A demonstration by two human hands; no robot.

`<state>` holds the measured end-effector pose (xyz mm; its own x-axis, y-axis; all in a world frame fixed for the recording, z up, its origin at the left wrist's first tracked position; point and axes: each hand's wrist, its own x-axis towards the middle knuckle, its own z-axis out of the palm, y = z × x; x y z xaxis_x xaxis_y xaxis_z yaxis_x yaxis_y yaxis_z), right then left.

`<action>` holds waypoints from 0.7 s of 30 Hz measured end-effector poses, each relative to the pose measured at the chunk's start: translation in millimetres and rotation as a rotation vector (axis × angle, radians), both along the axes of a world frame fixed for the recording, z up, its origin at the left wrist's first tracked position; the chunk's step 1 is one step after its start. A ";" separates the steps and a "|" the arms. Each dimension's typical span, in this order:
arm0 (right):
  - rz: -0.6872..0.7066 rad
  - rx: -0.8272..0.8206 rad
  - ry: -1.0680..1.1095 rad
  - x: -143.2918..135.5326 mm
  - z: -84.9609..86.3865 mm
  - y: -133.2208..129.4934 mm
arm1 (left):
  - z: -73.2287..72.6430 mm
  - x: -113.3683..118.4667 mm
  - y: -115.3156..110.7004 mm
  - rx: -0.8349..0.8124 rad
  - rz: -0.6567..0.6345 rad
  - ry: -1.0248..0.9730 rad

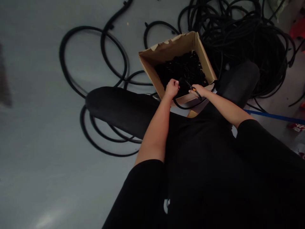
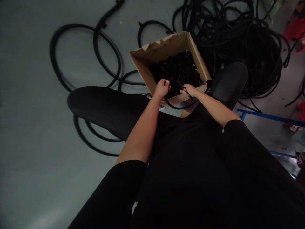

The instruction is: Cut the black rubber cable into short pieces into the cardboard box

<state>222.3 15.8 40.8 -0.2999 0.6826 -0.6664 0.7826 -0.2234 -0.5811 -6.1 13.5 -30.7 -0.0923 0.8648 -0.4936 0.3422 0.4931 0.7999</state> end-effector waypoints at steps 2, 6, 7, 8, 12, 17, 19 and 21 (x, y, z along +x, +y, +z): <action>-0.011 -0.059 0.038 -1.7 -0.9 -2.3 | 4.0 5.0 0.2 -0.057 -0.023 -0.037; 0.035 -0.017 0.109 -3.0 -5.0 -3.4 | 15.7 14.9 -2.3 -0.115 -0.093 -0.142; 0.044 0.005 0.123 -2.6 -6.3 -2.9 | 18.5 16.2 -3.5 -0.119 -0.117 -0.162; 0.048 0.023 0.134 -2.0 -7.6 -2.3 | 21.0 16.9 -4.8 -0.120 -0.137 -0.182; 0.050 0.059 0.144 0.4 -11.1 -0.4 | 26.7 16.2 -10.4 -0.125 -0.153 -0.234; 0.071 0.058 0.088 -0.1 -9.1 0.3 | 22.2 13.9 -12.8 -0.077 -0.171 -0.273; 0.090 0.051 0.062 -1.3 -7.3 0.9 | 18.6 13.6 -12.7 -0.069 -0.166 -0.272; 0.100 0.059 0.027 -2.7 -5.5 2.2 | 14.9 13.8 -12.5 -0.071 -0.153 -0.266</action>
